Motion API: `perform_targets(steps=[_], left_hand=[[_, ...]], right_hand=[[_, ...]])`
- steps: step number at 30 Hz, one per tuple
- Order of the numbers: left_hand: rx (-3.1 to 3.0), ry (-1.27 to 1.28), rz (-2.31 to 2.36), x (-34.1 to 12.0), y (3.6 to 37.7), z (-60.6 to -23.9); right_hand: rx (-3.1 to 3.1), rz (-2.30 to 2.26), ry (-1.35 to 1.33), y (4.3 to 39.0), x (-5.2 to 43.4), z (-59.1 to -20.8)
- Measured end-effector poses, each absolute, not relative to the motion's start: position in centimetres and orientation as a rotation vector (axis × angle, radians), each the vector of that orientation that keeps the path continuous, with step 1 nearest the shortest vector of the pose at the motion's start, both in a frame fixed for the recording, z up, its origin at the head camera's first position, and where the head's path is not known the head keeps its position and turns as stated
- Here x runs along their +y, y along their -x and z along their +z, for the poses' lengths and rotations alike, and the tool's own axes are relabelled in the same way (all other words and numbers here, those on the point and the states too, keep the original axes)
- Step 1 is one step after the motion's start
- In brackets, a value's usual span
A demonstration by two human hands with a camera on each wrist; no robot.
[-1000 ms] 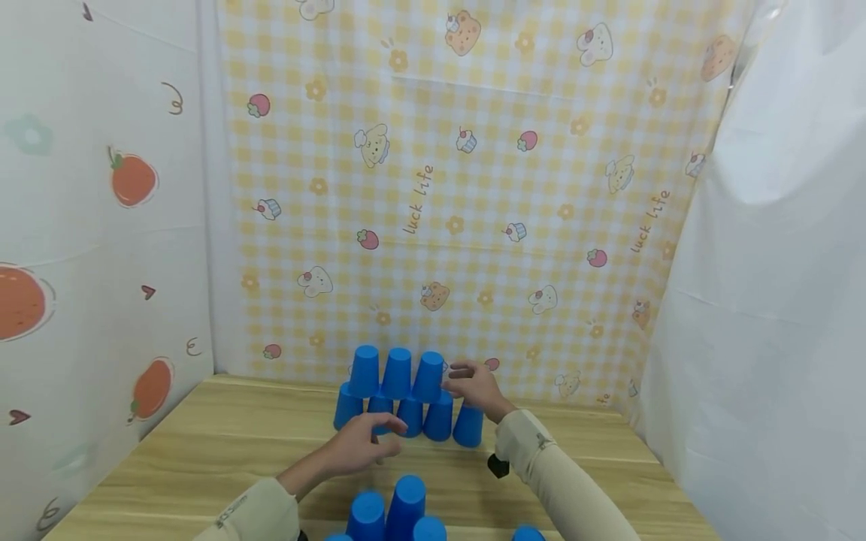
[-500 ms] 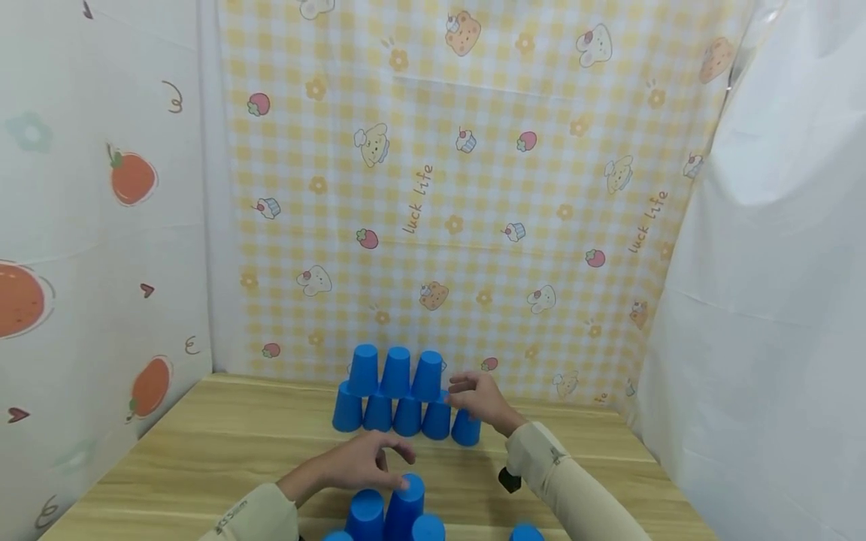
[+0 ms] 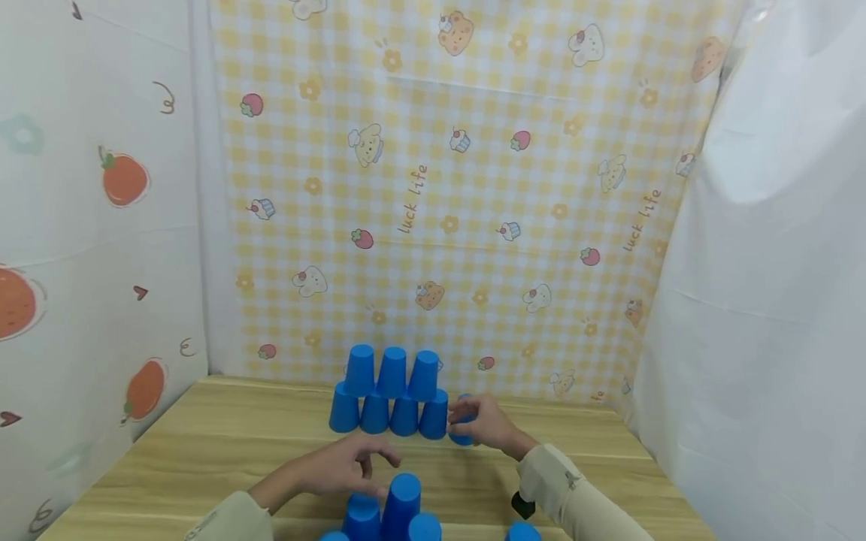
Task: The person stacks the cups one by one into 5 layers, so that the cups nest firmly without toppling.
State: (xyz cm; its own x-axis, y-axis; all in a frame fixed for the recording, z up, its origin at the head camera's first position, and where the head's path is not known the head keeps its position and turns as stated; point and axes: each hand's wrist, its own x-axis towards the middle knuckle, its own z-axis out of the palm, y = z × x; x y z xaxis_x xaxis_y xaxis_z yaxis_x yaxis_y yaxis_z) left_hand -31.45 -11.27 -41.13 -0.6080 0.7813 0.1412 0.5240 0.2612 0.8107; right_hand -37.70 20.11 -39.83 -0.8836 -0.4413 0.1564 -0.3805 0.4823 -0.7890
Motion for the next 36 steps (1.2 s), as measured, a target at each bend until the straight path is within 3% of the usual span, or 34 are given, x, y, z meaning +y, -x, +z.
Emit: perform_targets(steps=[13, 36], left_hand=[[1.970, -1.350, 1.201, -13.5, 31.3, -41.6], [1.957, -1.312, 1.255, -13.4, 31.1, -42.2]], right_hand=[[2.452, -1.300, 0.769, 36.1, 19.1, -39.6], [1.966, -1.228, 0.998, 35.4, 18.0, -40.8]])
